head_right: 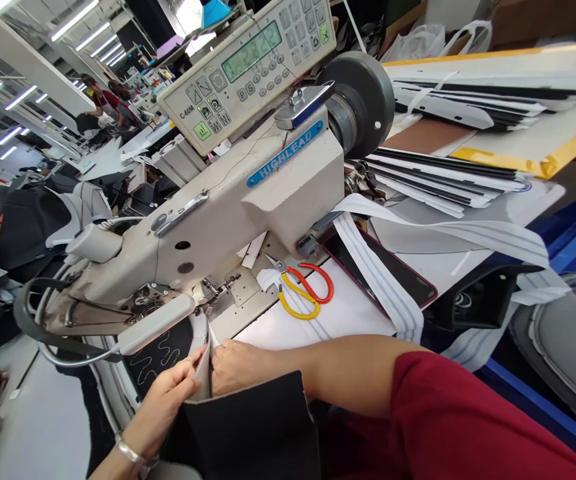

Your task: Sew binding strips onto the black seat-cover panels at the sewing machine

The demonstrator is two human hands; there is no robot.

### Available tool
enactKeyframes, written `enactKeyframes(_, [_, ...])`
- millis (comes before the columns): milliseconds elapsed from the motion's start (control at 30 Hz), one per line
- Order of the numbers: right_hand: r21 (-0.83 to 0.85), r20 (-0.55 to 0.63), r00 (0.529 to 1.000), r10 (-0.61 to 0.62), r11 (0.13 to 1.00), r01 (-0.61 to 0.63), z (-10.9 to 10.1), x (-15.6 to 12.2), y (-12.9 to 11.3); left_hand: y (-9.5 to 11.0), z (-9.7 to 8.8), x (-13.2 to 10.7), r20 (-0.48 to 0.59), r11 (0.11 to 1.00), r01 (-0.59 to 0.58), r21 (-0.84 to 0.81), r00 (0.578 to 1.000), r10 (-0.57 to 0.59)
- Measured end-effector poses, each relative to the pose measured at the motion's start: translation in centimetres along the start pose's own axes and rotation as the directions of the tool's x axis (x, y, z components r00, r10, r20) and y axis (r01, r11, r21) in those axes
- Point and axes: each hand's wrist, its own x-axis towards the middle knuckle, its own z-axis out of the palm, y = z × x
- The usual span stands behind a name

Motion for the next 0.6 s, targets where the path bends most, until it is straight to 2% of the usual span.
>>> enactKeyframes(267, [-0.007,0.016,1.000,-0.001,1.000,0.001,-0.4,0.0,0.1,-0.5,0.1,0.6,-0.009,1.000,-0.020,-0.022,1.000,0.020])
enactKeyframes(467, [0.004,-0.009,1.000,0.003,1.000,-0.003,0.6,0.1,0.3,-0.6,0.3,1.0,0.004,0.999,0.002,-0.043,1.000,-0.002])
enactKeyframes(600, [0.042,0.042,0.999,0.026,0.999,-0.028,1.3,0.1,0.2,-0.5,0.4,1.1,-0.007,0.999,0.008,-0.050,1.000,-0.008])
